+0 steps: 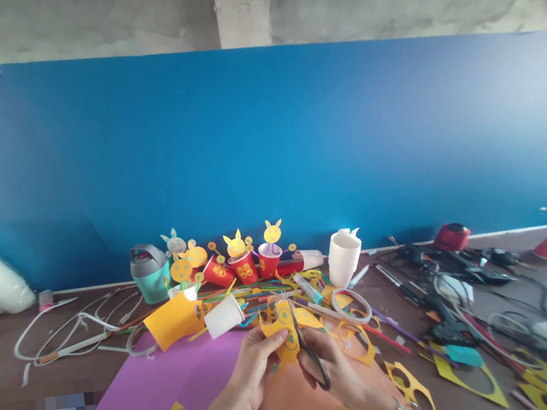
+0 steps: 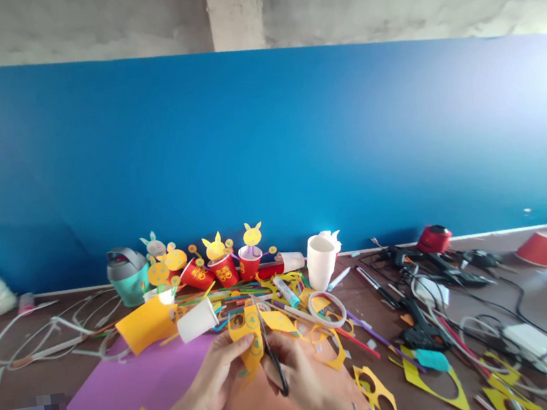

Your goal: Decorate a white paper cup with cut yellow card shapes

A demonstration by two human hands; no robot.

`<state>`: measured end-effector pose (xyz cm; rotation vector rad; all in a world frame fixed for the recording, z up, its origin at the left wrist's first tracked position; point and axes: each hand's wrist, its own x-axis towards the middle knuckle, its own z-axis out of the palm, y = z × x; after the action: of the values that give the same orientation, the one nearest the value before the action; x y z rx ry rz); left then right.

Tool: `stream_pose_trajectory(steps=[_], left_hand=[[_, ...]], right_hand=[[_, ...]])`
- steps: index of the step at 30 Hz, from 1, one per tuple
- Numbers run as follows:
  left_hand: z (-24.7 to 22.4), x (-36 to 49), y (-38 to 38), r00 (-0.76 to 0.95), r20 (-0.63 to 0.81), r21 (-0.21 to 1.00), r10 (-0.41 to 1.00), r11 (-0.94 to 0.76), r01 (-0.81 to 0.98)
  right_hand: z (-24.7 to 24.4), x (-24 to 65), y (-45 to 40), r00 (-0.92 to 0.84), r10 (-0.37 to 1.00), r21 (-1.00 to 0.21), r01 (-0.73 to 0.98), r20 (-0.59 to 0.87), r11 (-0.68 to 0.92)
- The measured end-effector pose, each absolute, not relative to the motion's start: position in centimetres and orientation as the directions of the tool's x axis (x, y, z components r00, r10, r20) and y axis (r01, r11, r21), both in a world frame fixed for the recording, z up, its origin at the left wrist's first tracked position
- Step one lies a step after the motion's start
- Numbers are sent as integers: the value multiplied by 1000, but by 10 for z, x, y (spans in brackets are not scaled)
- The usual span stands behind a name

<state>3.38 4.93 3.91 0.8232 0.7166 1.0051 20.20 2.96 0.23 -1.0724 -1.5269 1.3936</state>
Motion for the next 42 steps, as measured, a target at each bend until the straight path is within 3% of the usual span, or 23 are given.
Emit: stream_pose_trajectory(steps=[13,20,27,42], left_hand=[[39,32,54,307,-164,869,937,285,-405],[38,29,58,277,-153,882,948,258,-394],[42,28,58,272,-104,904,957,205,-375],[42,26,61,239,-50,944,970,124,-307]], right_hand=[[5,204,29,-268,963,-983,172,13,62],[41,203,22,-263,964,-961,275,-37,38],[62,201,17,-297,955,-975,214,-9,57],[51,206,21,-303,953,-954,293,-27,66]])
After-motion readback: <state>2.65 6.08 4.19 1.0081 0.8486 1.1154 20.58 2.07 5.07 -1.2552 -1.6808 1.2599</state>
